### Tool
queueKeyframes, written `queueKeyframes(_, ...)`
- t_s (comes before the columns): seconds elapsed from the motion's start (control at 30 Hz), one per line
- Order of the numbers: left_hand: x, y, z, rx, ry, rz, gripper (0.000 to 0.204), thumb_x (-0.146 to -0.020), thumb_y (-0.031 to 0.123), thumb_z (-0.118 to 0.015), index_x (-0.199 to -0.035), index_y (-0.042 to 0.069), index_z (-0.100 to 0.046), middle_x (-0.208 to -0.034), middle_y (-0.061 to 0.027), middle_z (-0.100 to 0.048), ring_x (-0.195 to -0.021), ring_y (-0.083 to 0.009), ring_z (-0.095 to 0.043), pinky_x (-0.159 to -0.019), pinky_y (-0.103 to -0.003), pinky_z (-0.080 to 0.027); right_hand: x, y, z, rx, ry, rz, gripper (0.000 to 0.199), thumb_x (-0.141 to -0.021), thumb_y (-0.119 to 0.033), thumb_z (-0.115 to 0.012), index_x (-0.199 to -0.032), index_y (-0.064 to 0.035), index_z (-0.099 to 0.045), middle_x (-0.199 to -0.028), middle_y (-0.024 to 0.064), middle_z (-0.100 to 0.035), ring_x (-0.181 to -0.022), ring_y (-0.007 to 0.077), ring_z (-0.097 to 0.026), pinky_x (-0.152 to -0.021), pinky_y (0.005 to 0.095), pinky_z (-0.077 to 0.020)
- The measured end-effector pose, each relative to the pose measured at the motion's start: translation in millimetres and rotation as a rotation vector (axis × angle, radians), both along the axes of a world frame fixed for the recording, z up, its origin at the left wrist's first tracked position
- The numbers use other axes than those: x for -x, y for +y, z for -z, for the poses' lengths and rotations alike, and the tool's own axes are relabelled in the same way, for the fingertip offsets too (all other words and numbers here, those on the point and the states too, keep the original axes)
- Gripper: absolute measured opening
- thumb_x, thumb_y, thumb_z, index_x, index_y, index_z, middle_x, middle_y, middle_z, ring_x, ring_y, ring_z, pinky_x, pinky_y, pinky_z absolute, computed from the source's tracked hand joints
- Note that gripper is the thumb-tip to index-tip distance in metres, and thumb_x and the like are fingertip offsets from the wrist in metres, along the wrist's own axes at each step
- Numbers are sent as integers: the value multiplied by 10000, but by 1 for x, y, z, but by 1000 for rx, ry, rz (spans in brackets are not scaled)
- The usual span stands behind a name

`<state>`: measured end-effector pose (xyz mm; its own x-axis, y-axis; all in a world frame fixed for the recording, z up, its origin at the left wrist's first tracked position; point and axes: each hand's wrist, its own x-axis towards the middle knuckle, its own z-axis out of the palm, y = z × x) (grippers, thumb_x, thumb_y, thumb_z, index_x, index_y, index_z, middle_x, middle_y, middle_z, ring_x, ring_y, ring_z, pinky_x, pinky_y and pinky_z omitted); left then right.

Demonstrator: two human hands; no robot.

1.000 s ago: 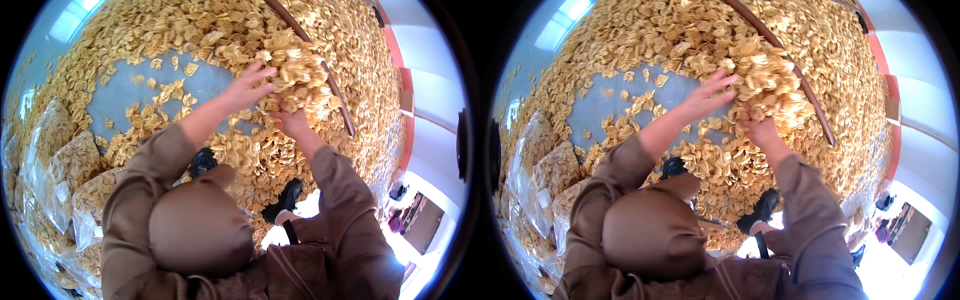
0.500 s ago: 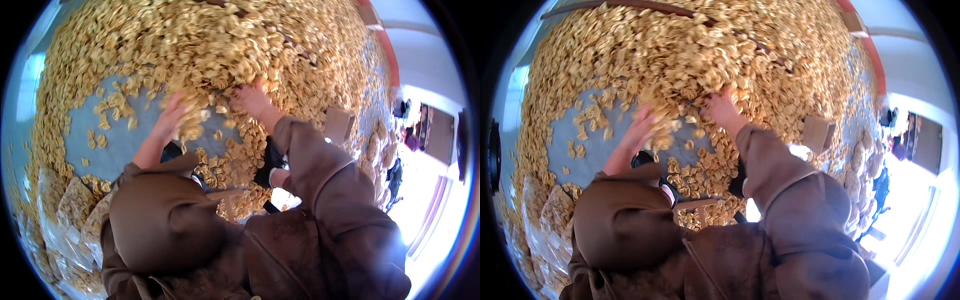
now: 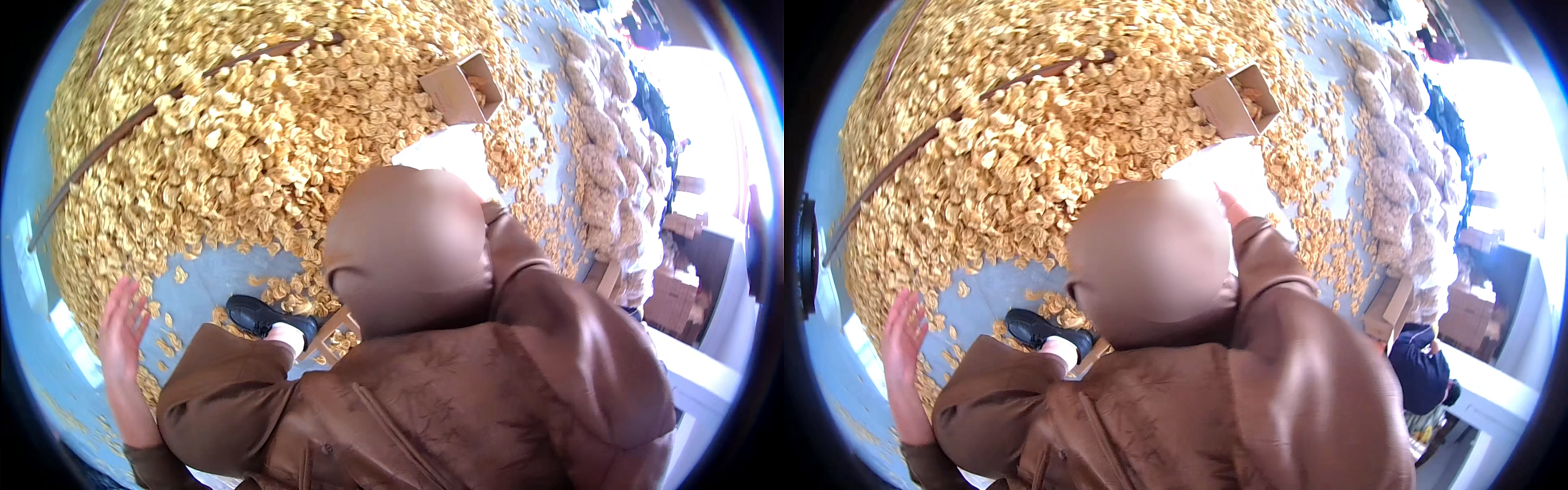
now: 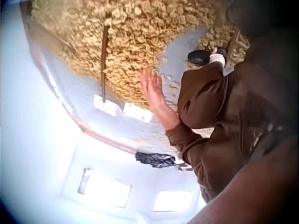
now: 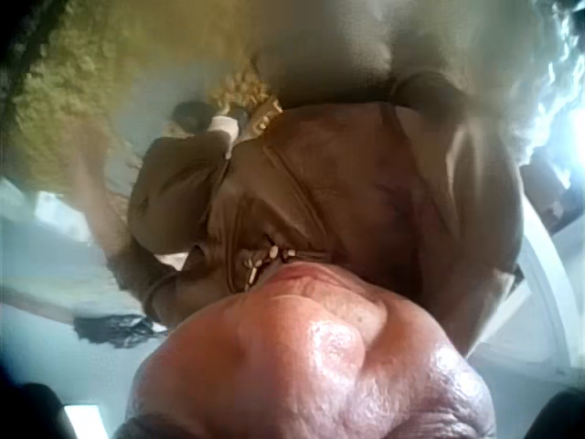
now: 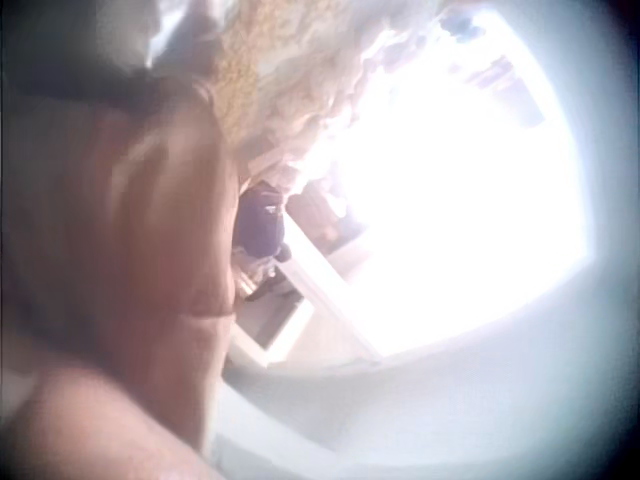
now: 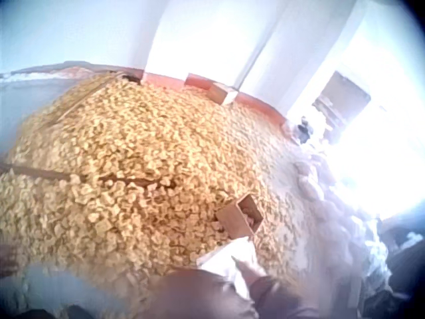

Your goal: The person scoops dried pasta from a large bin into clear plastic bags by hand, then ties each bag and places it aside. The person repeats this process multiple times, filling several bags from the bulk pile.

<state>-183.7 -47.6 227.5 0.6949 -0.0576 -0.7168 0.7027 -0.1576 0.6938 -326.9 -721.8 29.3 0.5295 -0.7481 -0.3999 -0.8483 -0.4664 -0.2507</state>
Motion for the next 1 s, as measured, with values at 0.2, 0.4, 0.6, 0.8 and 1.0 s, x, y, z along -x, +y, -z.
queueKeyframes(0.2, -1, -36, 9, -88, 44, 147, 476, -938, 244, -554, -1391, 153, -437, -1337, -11, -516, -1092, -129, -538, -920, -271, -421, 35, 54, 36, -62, -193, 113, 311, -842, -355, -636, -763, -54, -644, -654, 114, -618, -642, 289, -590, -659, 404, -475)
queueKeyframes(0.4, -13, -90, 6, -122, -5, 167, 417, -951, 237, -544, -1354, 147, -487, -1297, -32, -541, -1091, -150, -541, -932, -301, -426, 67, 13, 35, -486, -791, 484, 303, -866, -331, -671, -735, -59, -633, -631, -6, -581, -586, 102, -527, -505, 231, -424)
queueKeyframes(0.6, 3, -127, 16, -102, 0, 168, 421, -945, 249, -555, -1350, 154, -489, -1291, -18, -547, -1118, -151, -536, -941, -306, -421, 96, 14, 46, -101, -442, 696, 280, -807, -307, -647, -923, -52, -635, -836, 87, -612, -786, 239, -565, -731, 363, -457)
queueKeyframes(0.8, 24, -128, 21, -130, 63, 201, 427, -951, 261, -544, -1364, 180, -472, -1312, 0, -534, -1138, -149, -530, -952, -308, -411, 62, 11, 54, -120, -338, 613, 356, -751, -271, -639, -1030, -51, -631, -1017, 163, -622, -990, 326, -573, -924, 443, -442)
queueKeyframes(1.0, 34, -141, 22, -184, 61, 225, 399, -961, 220, -523, -1355, 171, -481, -1310, -7, -530, -1130, -149, -531, -939, -309, -430, 2, 34, 45, -49, -338, 24, 687, -675, -330, -721, -1299, -142, -500, -1473, 213, -245, -1287, 418, -366, -1013, 438, -390)
